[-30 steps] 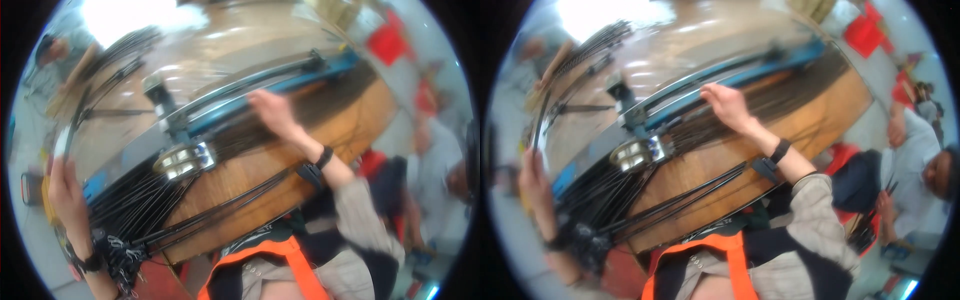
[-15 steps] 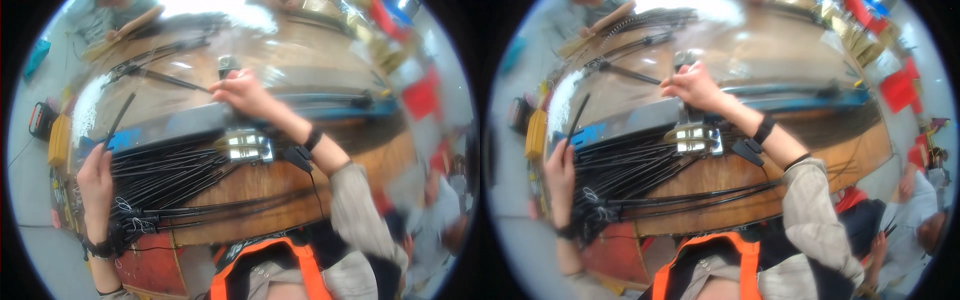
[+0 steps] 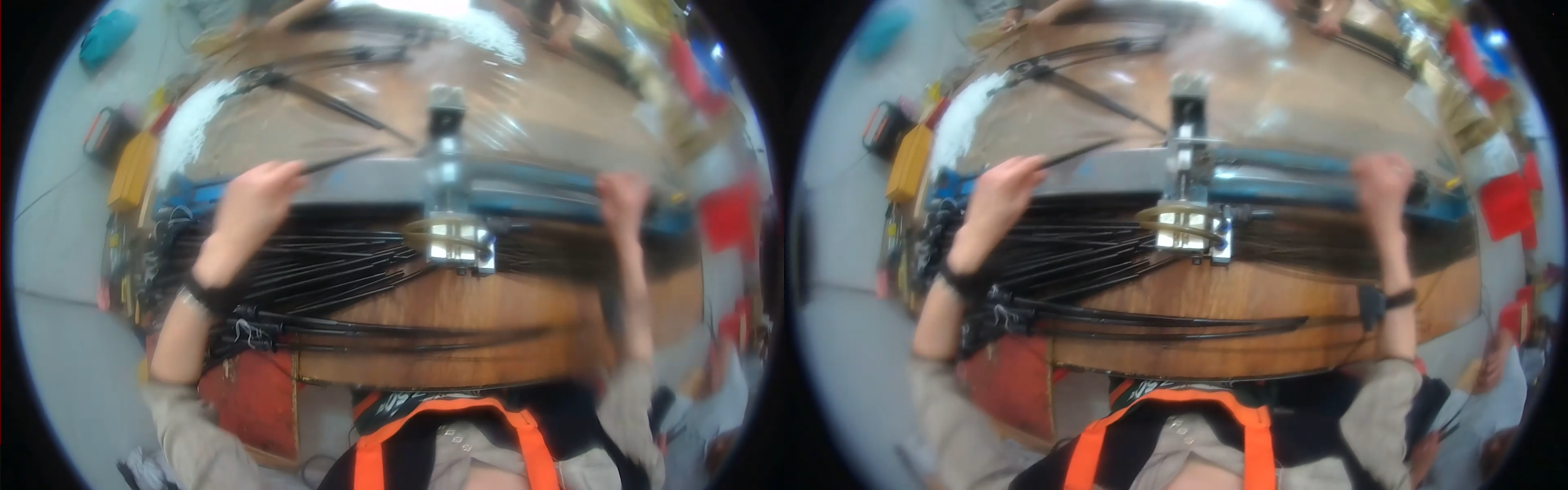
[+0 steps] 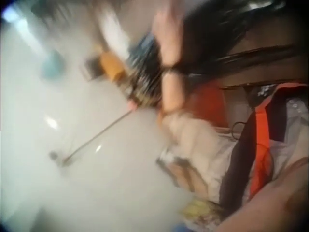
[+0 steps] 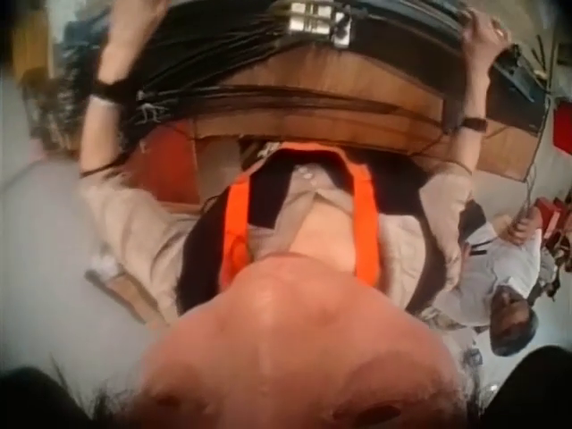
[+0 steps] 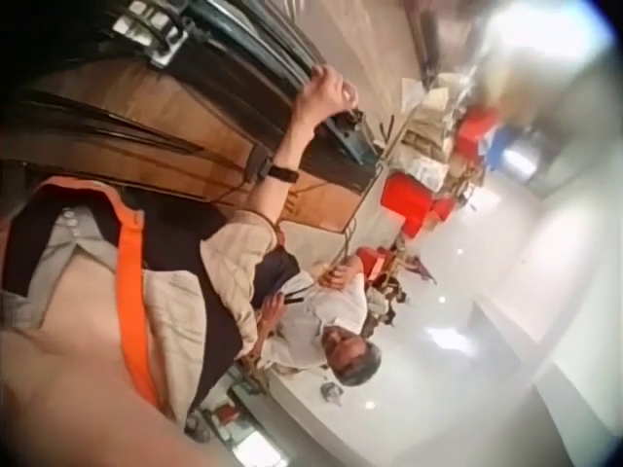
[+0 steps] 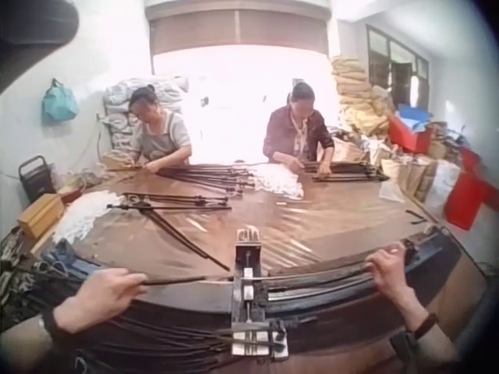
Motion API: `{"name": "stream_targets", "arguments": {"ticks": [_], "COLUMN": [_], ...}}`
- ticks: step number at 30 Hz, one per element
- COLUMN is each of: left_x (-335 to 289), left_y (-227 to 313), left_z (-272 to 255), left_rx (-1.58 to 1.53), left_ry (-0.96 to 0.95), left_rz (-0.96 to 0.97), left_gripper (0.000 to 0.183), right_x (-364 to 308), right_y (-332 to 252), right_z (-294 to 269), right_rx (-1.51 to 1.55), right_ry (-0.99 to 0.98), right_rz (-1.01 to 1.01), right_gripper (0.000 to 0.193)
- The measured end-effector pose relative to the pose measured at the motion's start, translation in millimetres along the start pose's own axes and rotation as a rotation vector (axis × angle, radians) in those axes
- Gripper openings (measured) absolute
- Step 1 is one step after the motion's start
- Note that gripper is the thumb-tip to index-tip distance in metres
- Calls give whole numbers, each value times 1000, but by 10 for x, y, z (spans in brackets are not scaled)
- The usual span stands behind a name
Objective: Bending thin metal wires using a manual bending machine on an industrial workbench.
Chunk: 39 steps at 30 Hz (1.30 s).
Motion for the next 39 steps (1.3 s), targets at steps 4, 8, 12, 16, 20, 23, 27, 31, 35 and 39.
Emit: {"name": "stream_targets", "arguments": {"ticks": [4, 8, 12, 16, 20, 23, 27, 31, 35, 39], "left_x": [626, 825, 769, 765, 748, 747, 782, 857, 834, 792], "left_y": [587, 471, 417, 450, 467, 414, 438, 455, 473, 487], "left_z": [830, 1029, 1143, 1146, 1108, 1191, 1180, 1195, 1187, 1173], "left_rx": [-149, -191, -209, -249, -257, -197, -131, -109, -110, -110], "left_ry": [-68, -137, -218, -200, -146, -130, -19, -74, -83, -76], "left_rz": [259, 195, 123, 148, 201, 101, 89, 62, 61, 67], "left_gripper": [8, 16, 20, 21, 21, 18, 17, 15, 14, 14], "right_x": [-270, -223, -375, -419, -314, -174, -329, -376, -335, -253], "right_y": [458, 426, 492, 545, 319, -256, -804, -956, -1119, -1262], "right_z": [111, 21, 170, 164, -69, -130, -391, -415, -357, -385], "right_rx": [20, 101, 74, 79, 98, 176, 254, 314, 434, 482], "right_ry": [-33, -85, -91, -160, -87, -37, 8, -68, -148, -131], "right_rz": [79, 193, 225, 261, 246, 152, 55, 91, 113, 116], "right_gripper": [3, 2, 3, 2, 13, 29, 31, 33, 33, 30]}}
Point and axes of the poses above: each hand's wrist, its own x-axis towards the middle knuckle, its own z-axis out of the palm, y = z × x, the point moved 10 cm from there along x, towards the middle knuckle, and after that the axes turned 15 degrees about -x, right-handed, at the moved point
